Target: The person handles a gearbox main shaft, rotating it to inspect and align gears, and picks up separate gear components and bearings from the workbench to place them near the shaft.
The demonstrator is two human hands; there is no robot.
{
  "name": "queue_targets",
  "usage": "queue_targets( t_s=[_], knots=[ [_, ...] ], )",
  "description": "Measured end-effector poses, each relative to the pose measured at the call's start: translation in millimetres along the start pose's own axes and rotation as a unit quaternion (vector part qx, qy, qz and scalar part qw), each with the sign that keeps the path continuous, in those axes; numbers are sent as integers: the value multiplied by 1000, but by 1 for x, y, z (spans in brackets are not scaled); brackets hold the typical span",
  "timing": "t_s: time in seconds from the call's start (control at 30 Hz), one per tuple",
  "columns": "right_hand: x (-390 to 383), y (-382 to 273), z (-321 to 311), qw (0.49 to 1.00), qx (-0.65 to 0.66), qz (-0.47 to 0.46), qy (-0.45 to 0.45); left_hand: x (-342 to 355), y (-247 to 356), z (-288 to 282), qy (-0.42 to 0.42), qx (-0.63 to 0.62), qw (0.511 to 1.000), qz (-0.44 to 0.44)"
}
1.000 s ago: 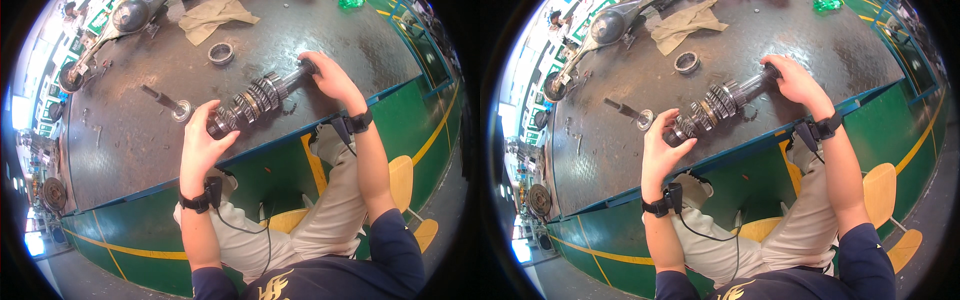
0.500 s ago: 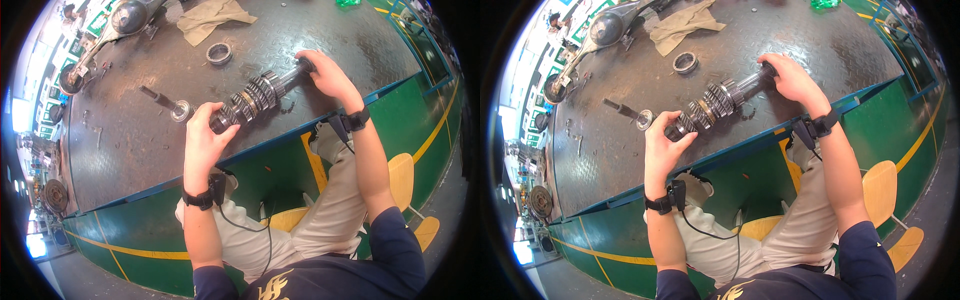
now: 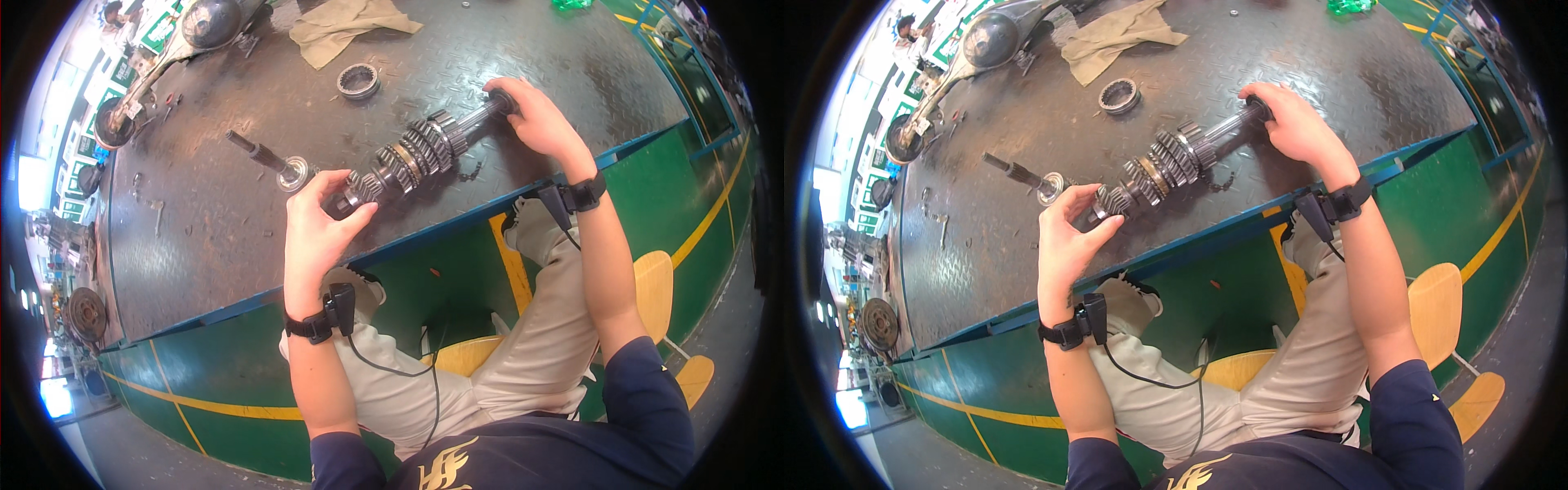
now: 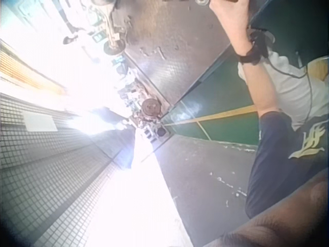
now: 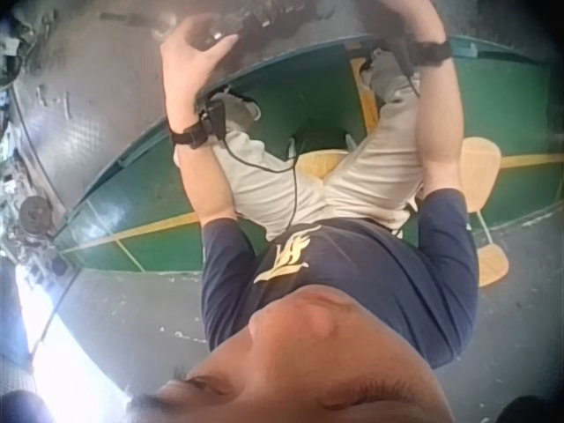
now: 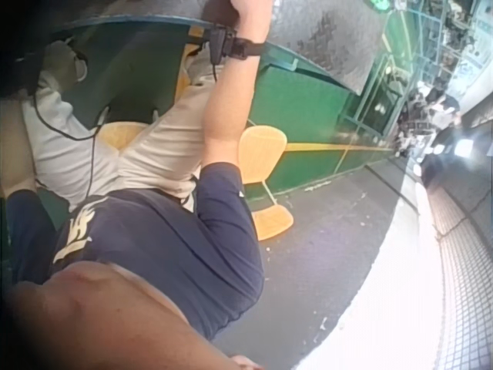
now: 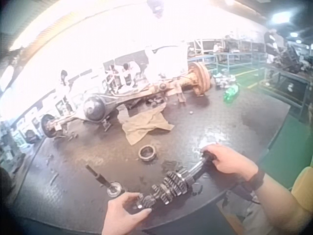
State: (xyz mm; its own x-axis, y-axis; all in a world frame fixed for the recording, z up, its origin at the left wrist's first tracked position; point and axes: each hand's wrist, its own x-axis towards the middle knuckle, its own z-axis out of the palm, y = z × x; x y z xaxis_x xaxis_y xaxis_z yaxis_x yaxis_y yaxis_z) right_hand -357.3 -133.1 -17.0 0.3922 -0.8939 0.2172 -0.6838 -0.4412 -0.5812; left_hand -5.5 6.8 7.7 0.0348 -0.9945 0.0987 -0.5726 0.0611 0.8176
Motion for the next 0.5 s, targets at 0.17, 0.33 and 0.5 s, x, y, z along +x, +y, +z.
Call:
queue_targets(
  t_s=[0.17,0.33,0.5],
  knots=[
    [-1,1,1,1000,-18,-21,8,3,0,1,-7,2,1000,-14],
    [2,3,3,999,-27,-41,22,13,3,11,-38,-69,996,-42],
    [0,-9,-1,1000,-8,2,7,10,1,11,-28,-65,997,-33]
  ],
)
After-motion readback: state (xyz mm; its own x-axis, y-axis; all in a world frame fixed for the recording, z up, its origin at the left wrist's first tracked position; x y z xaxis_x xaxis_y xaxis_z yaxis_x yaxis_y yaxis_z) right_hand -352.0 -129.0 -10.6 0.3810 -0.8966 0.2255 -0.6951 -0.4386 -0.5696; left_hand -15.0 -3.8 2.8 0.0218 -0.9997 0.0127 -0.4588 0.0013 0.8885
